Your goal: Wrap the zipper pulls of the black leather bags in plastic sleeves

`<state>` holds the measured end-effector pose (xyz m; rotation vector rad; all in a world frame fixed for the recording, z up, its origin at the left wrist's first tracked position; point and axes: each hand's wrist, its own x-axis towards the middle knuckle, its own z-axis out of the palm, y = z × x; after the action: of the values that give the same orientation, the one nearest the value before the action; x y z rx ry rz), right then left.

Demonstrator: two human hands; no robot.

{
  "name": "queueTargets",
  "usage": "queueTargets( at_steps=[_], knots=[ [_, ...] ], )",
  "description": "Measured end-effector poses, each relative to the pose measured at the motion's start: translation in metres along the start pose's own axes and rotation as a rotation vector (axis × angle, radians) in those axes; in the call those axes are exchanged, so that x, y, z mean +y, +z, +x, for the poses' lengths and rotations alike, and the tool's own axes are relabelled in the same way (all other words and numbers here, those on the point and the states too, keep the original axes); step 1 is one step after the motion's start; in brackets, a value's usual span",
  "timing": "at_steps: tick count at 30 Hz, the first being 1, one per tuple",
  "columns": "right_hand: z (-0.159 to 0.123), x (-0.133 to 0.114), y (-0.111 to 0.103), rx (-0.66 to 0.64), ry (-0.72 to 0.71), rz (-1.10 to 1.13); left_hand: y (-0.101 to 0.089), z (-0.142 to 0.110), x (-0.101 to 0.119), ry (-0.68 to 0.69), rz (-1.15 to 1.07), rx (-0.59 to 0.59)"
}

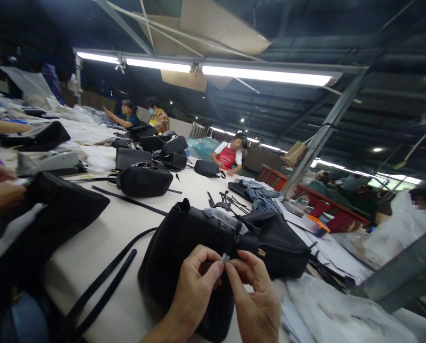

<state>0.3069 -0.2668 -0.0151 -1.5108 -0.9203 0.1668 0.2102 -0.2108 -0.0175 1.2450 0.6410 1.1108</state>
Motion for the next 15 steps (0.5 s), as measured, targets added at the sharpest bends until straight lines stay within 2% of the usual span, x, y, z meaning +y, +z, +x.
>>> queueTargets(
  at_steps=[3,7,10,13,15],
  knots=[
    [-0.008,-0.008,0.001,0.047,0.021,-0.045,0.002,-0.002,-0.004,0.094,0.043,0.017],
    [-0.009,-0.019,0.002,0.039,0.027,-0.048,0.002,-0.003,-0.004,0.159,0.097,0.025],
    [-0.005,-0.017,0.003,-0.033,0.059,0.035,0.001,-0.002,-0.001,0.060,-0.011,0.000],
    [0.001,-0.004,0.004,-0.126,0.138,0.267,0.001,0.000,0.002,-0.109,-0.146,-0.038],
    [0.003,0.004,0.006,-0.138,0.169,0.406,0.000,0.001,0.004,-0.192,-0.200,-0.060]
  ],
)
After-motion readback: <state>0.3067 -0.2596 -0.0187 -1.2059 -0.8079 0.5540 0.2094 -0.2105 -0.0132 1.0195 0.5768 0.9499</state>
